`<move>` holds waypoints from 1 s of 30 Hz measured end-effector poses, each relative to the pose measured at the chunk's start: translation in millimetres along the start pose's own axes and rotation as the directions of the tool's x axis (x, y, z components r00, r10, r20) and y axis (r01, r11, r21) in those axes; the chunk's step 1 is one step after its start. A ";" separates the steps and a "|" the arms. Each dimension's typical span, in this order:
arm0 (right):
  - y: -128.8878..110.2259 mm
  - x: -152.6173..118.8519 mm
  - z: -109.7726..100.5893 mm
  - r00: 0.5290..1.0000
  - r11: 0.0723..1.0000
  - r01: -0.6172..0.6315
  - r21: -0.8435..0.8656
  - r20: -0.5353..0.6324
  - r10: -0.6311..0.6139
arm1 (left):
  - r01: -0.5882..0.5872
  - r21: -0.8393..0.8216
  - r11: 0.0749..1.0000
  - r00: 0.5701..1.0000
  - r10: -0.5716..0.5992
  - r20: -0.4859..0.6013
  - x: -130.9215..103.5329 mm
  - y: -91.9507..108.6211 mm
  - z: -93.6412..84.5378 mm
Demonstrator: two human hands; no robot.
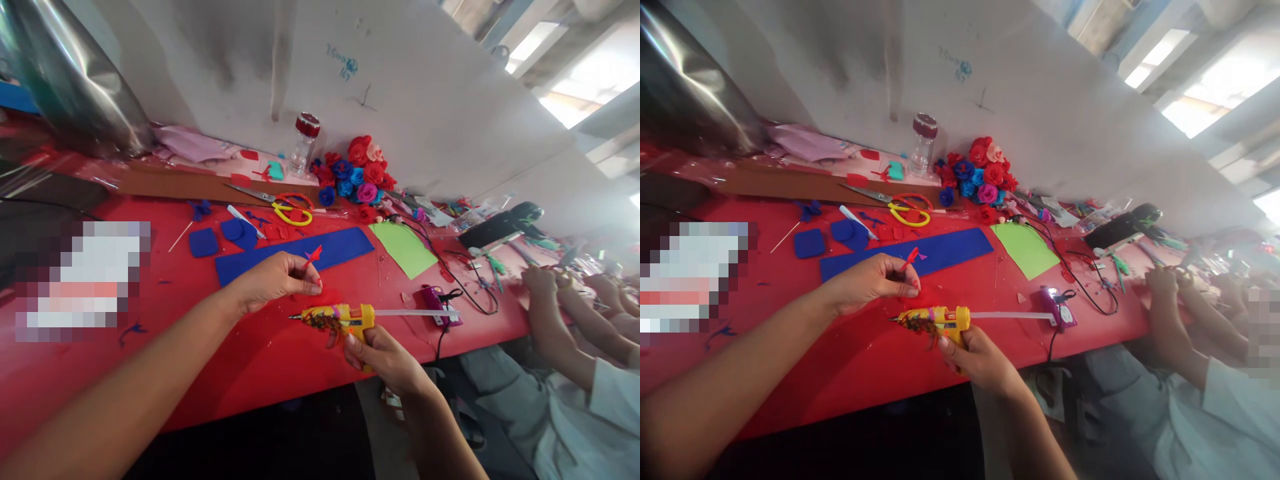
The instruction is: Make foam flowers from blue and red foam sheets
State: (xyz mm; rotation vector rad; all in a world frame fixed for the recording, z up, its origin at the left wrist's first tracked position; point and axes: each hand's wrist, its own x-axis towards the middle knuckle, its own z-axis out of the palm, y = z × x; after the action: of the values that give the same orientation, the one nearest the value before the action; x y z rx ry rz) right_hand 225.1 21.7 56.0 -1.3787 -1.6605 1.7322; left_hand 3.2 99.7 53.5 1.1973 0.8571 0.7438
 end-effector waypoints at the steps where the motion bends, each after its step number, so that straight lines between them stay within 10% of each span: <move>1: -0.8 0.3 0.3 1.000 1.000 -0.002 -0.001 0.001 0.002 | -0.007 -0.001 1.000 1.000 0.007 0.001 0.4 -0.4 -0.3; 21: -5.5 -29.8 3.1 0.906 0.963 0.221 -0.155 -0.332 -0.261 | -0.006 -0.008 1.000 0.945 0.003 -0.328 -3.5 16.7 -9.0; 26: 9.1 -19.2 -11.3 0.811 0.977 0.202 -0.065 -0.548 -0.204 | -0.069 0.091 0.993 0.882 0.103 -0.461 -56.7 51.2 -9.3; 30: 14.4 -15.4 -14.3 0.778 0.971 0.237 0.015 -0.601 -0.180 | 0.049 0.216 0.975 0.712 0.118 -0.692 -141.4 53.9 -27.5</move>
State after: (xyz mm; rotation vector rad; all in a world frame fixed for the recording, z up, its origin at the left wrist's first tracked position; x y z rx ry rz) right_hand 248.8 13.7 51.4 -1.4348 -1.2940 1.0668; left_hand -92.2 3.0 125.5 1.1202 1.5938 1.1991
